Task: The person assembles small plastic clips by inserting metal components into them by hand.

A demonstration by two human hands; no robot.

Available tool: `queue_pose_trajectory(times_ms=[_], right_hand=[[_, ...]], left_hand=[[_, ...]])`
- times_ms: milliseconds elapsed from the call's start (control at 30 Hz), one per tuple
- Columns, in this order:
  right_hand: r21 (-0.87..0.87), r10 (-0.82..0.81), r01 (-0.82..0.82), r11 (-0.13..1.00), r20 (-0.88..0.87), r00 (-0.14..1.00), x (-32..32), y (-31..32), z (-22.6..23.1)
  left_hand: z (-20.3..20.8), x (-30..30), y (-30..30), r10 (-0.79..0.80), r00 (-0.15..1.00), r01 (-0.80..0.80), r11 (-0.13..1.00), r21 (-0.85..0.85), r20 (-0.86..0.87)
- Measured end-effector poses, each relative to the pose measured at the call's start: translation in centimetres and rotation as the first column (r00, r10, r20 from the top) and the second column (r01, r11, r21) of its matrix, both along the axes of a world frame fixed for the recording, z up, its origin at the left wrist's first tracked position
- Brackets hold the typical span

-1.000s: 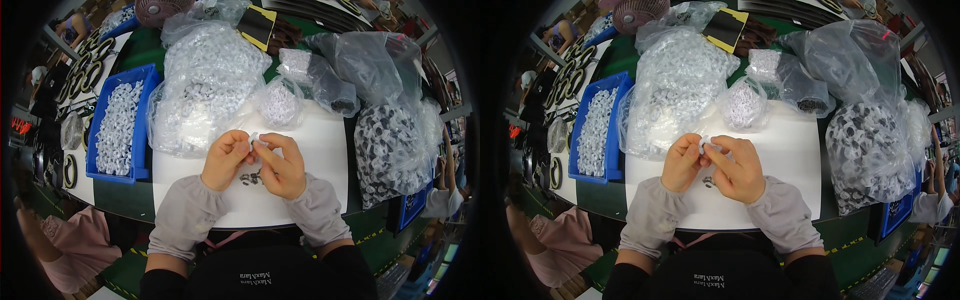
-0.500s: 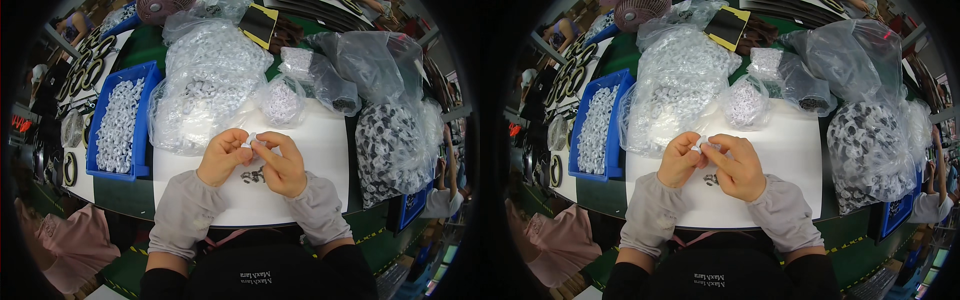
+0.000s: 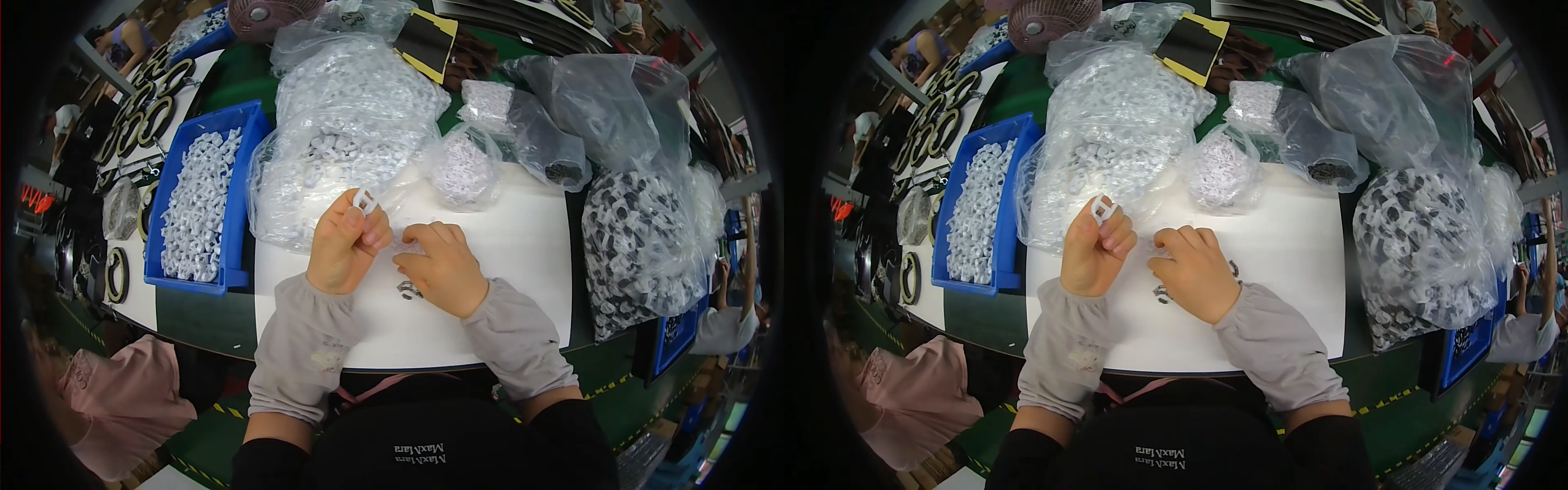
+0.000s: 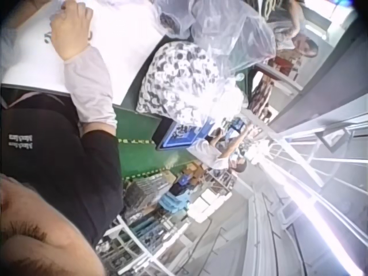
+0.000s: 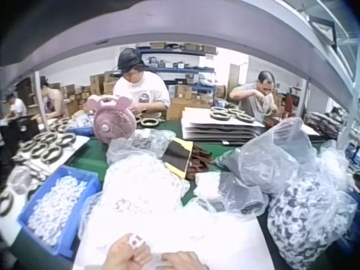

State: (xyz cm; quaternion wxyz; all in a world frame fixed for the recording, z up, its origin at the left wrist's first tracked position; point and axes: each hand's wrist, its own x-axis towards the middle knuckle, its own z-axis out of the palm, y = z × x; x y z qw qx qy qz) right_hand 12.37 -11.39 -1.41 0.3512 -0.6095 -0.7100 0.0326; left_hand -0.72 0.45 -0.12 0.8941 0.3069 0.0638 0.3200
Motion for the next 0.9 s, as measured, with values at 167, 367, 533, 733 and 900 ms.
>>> queue_pose_trajectory(times_ms=[167,367,533,733,900], right_hand=[[-0.06,-0.001,0.003,0.998,0.035,0.999,0.0,0.3,-0.9],[-0.022,-0.077,0.077,0.997,-0.523,0.849,0.9,0.0,0.6],[0.192,-0.009,0.19,0.963,-0.681,0.732,0.0,-0.9,1.8],[0.242,-0.071,0.268,0.932,-0.605,0.793,-0.6,-1.2,1.9],[0.269,-0.091,0.324,0.907,-0.625,0.775,-1.2,-1.1,1.0]], left_hand=[[0.4,0.2,-0.4,-0.034,0.997,0.041,0.994,0.101,-0.074],[-0.5,0.3,-0.7,-0.066,0.977,0.11,0.971,0.211,-0.204],[-1.4,0.5,-1.2,-0.213,0.945,0.272,0.933,0.237,-0.247],[-1.4,0.8,-2.0,-0.21,0.94,0.273,0.937,0.22,-0.27],[-1.9,1.0,-2.5,-0.211,0.95,0.258,0.945,0.2,-0.229]])
